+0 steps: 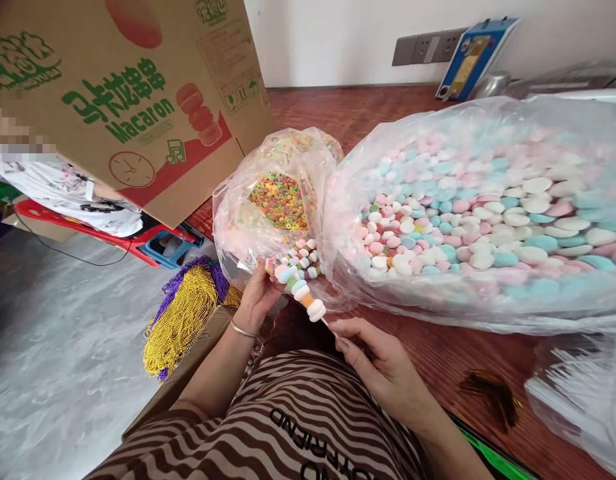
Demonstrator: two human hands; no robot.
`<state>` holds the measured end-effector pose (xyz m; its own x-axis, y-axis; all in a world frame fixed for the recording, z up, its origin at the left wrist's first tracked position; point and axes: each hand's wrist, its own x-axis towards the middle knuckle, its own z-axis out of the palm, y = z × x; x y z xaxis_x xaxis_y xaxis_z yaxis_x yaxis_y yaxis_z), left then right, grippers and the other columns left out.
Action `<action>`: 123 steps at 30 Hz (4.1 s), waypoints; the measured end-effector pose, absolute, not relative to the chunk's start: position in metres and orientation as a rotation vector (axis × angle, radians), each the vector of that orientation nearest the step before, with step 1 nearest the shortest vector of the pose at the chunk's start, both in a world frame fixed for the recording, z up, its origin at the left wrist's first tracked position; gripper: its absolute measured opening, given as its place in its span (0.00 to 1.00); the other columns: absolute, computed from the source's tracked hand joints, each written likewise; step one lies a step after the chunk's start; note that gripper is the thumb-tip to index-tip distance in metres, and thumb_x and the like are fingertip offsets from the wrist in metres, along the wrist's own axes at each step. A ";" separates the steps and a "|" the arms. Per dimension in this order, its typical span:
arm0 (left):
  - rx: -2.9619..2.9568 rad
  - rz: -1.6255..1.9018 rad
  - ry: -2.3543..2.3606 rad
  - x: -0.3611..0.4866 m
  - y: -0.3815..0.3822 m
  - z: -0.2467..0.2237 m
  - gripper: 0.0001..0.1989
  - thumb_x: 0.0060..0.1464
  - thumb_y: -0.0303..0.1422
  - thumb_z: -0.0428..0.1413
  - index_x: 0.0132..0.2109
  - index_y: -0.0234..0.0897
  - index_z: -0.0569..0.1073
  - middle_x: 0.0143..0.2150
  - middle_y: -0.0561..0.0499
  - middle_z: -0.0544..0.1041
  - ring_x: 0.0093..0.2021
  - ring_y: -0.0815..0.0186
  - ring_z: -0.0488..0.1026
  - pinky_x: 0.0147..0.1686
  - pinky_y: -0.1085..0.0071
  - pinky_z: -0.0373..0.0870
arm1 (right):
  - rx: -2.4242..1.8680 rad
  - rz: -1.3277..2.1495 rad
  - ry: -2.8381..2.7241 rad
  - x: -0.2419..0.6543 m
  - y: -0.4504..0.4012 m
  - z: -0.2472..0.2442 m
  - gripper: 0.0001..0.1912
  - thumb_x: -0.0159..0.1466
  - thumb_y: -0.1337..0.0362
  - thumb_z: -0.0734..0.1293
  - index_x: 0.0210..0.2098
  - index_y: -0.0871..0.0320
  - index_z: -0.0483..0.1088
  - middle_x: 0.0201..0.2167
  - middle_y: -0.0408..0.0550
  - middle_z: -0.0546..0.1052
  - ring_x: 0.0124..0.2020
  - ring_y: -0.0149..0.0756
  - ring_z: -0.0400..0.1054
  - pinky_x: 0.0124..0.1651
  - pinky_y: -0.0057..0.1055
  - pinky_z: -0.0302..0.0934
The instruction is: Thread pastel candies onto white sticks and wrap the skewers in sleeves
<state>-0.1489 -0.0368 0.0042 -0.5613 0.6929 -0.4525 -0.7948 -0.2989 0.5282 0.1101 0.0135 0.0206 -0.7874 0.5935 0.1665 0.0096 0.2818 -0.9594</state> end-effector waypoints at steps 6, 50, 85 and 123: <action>0.193 1.957 0.912 -0.150 -0.040 0.004 0.27 0.34 0.39 0.78 0.23 0.34 0.66 0.22 0.58 0.66 0.21 0.78 0.59 0.20 0.81 0.59 | -0.575 1.406 -2.172 0.122 0.017 0.030 0.15 0.70 0.64 0.66 0.55 0.51 0.75 0.38 0.47 0.82 0.34 0.34 0.77 0.36 0.25 0.72; 0.317 1.803 1.007 -0.108 -0.013 0.012 0.20 0.41 0.37 0.75 0.39 0.33 0.80 0.34 0.51 0.81 0.33 0.68 0.78 0.36 0.72 0.75 | -0.774 0.569 -2.147 0.126 -0.005 0.005 0.05 0.71 0.66 0.63 0.42 0.53 0.71 0.28 0.45 0.80 0.26 0.37 0.75 0.32 0.32 0.66; 0.075 1.660 0.617 -0.052 0.004 0.035 0.07 0.60 0.33 0.65 0.41 0.34 0.77 0.24 0.62 0.62 0.18 0.81 0.59 0.24 0.82 0.65 | -0.740 2.344 -1.057 0.090 -0.021 0.010 0.17 0.69 0.48 0.65 0.33 0.55 0.67 0.10 0.28 0.57 0.10 0.22 0.40 0.22 0.27 0.55; 0.113 1.694 0.812 -0.048 0.011 0.040 0.20 0.60 0.49 0.62 0.44 0.35 0.77 0.25 0.58 0.68 0.24 0.74 0.69 0.32 0.74 0.73 | -1.001 0.923 -1.982 0.087 -0.012 -0.004 0.10 0.73 0.61 0.61 0.43 0.57 0.73 0.32 0.47 0.81 0.30 0.36 0.74 0.34 0.30 0.60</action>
<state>-0.0480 0.0111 0.0398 -0.3018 0.8906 -0.3403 -0.8229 -0.0632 0.5646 0.0867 -0.0124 -0.0040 -0.4385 0.8553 0.2761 0.3392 0.4419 -0.8305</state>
